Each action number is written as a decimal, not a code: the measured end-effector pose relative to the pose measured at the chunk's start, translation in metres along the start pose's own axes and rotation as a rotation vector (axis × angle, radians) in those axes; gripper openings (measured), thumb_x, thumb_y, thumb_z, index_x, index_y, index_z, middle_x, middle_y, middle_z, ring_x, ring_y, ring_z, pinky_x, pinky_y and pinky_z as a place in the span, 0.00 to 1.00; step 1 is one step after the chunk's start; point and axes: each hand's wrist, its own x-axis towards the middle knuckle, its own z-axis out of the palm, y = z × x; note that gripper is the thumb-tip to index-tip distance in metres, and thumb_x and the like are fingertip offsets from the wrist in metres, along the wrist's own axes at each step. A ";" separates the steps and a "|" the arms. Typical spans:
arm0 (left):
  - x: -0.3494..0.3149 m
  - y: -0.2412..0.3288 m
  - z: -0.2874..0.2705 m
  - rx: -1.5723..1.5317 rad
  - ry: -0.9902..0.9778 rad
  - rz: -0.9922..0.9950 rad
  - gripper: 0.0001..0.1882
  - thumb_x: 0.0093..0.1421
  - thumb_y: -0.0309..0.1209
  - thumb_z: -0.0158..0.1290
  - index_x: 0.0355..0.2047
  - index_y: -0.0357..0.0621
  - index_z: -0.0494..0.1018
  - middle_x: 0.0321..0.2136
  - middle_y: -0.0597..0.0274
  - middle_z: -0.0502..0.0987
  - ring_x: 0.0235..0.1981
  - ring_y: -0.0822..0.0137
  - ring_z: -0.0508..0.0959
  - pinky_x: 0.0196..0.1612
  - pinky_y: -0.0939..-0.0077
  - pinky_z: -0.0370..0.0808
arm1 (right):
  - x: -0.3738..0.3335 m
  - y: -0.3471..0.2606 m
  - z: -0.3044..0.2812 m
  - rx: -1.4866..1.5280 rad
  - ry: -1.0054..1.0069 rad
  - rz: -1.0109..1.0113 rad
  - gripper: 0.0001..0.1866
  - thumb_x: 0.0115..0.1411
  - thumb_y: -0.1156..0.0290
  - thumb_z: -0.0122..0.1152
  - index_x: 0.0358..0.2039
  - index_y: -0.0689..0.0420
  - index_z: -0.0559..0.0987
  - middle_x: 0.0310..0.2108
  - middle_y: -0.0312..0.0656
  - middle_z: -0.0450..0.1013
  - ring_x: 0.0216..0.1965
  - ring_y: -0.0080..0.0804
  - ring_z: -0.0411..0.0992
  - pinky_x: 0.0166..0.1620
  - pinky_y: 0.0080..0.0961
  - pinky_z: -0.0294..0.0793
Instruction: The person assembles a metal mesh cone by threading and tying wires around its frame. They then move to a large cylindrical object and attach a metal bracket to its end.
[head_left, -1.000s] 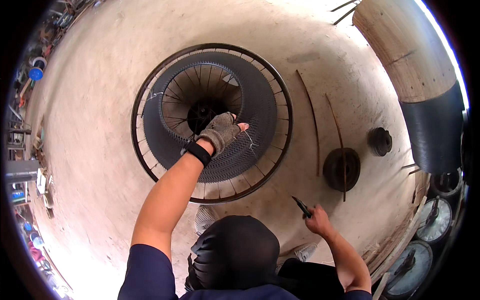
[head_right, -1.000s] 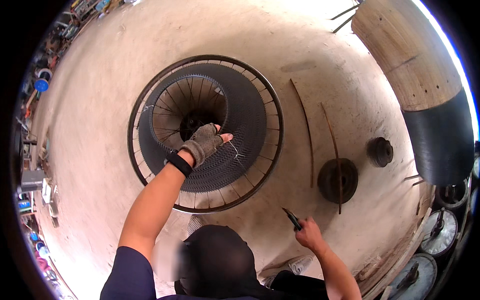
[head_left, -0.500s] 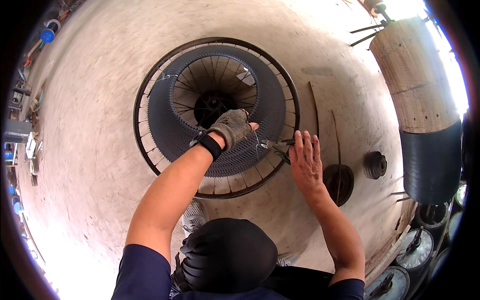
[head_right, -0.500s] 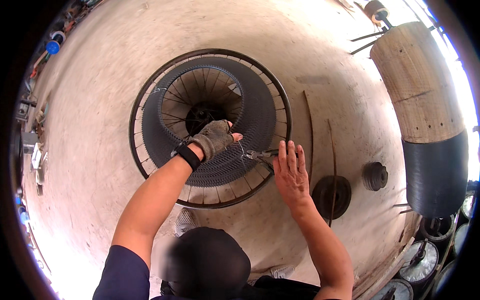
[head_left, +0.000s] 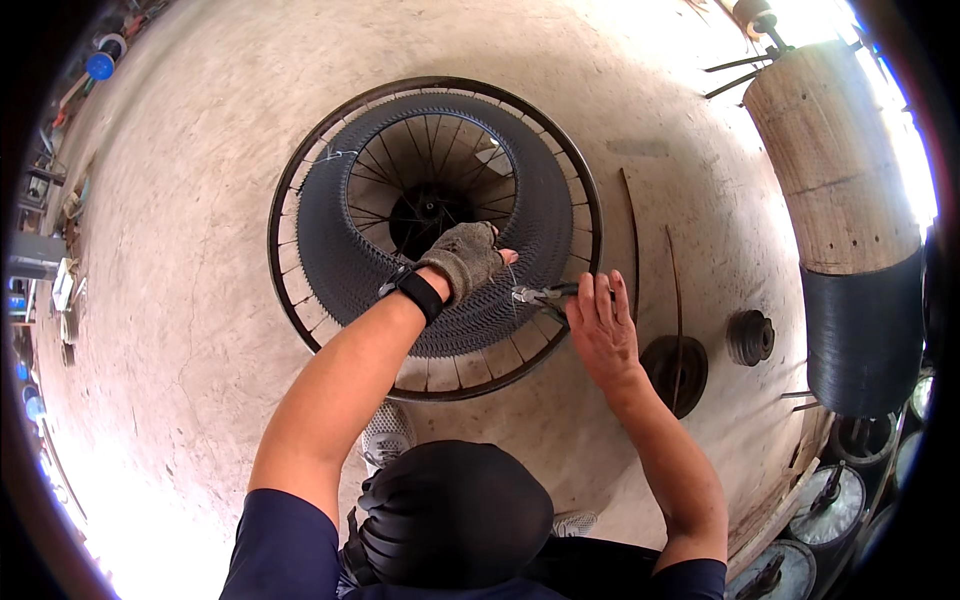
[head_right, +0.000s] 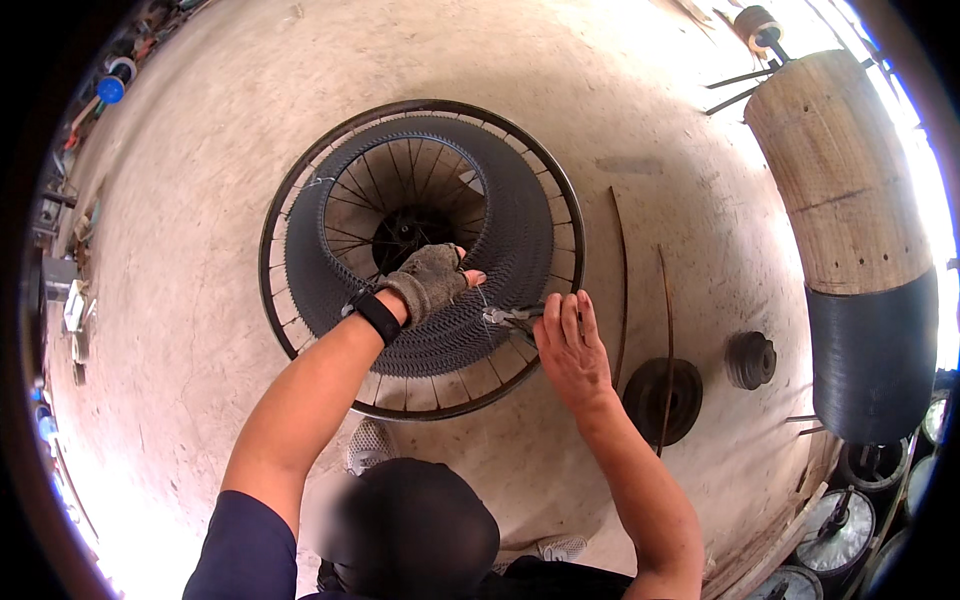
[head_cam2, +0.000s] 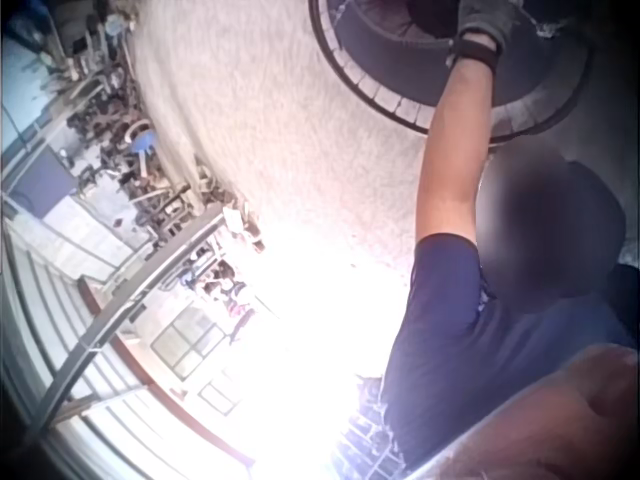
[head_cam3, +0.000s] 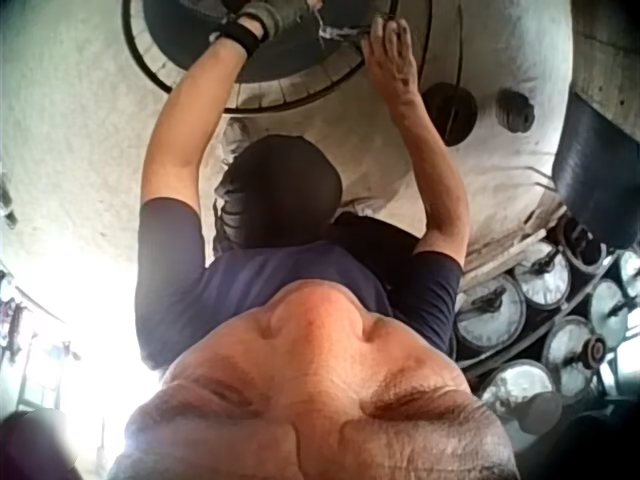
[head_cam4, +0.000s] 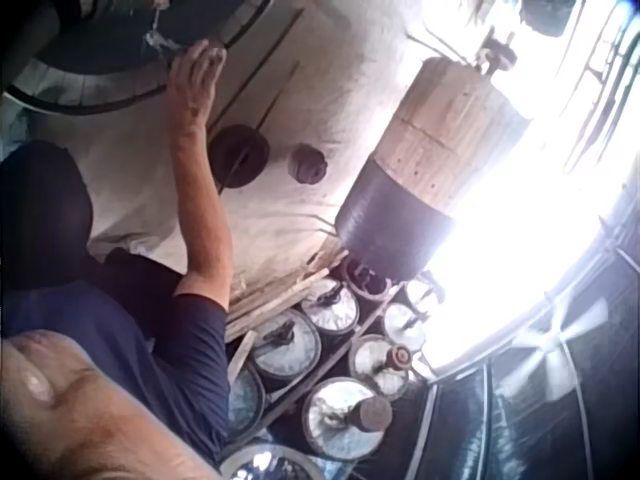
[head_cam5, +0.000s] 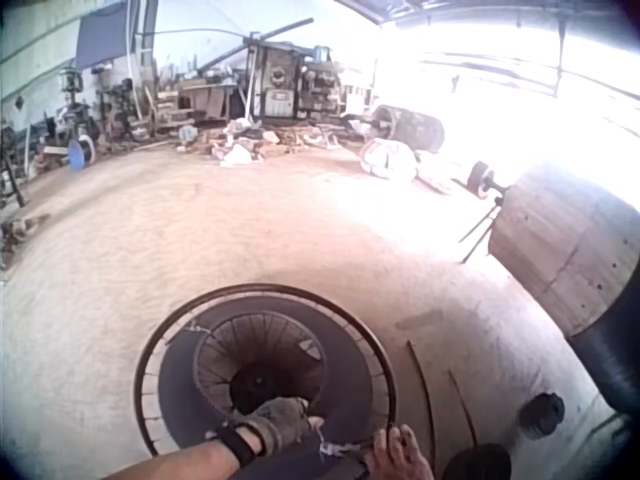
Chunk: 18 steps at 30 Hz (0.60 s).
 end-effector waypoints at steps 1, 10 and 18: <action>0.000 -0.001 -0.001 -0.003 -0.008 -0.006 0.33 0.53 0.53 0.58 0.47 0.35 0.70 0.39 0.43 0.77 0.44 0.50 0.76 0.47 0.63 0.72 | 0.002 0.001 -0.003 0.005 -0.023 -0.017 0.10 0.53 0.69 0.54 0.35 0.56 0.77 0.50 0.47 0.66 0.54 0.43 0.63 0.64 0.43 0.56; -0.039 0.038 -0.016 0.098 0.491 0.216 0.20 0.57 0.41 0.56 0.44 0.39 0.71 0.38 0.48 0.76 0.40 0.52 0.77 0.42 0.62 0.74 | 0.003 0.003 -0.015 0.454 -0.276 0.102 0.06 0.46 0.72 0.57 0.26 0.58 0.75 0.34 0.45 0.67 0.34 0.40 0.68 0.35 0.34 0.72; -0.122 0.027 0.074 -0.883 -0.429 -0.181 0.15 0.61 0.41 0.55 0.35 0.40 0.74 0.29 0.64 0.78 0.33 0.71 0.77 0.36 0.77 0.72 | 0.015 0.013 -0.035 0.605 -0.455 0.117 0.09 0.43 0.75 0.61 0.28 0.60 0.75 0.34 0.49 0.65 0.36 0.48 0.68 0.36 0.39 0.72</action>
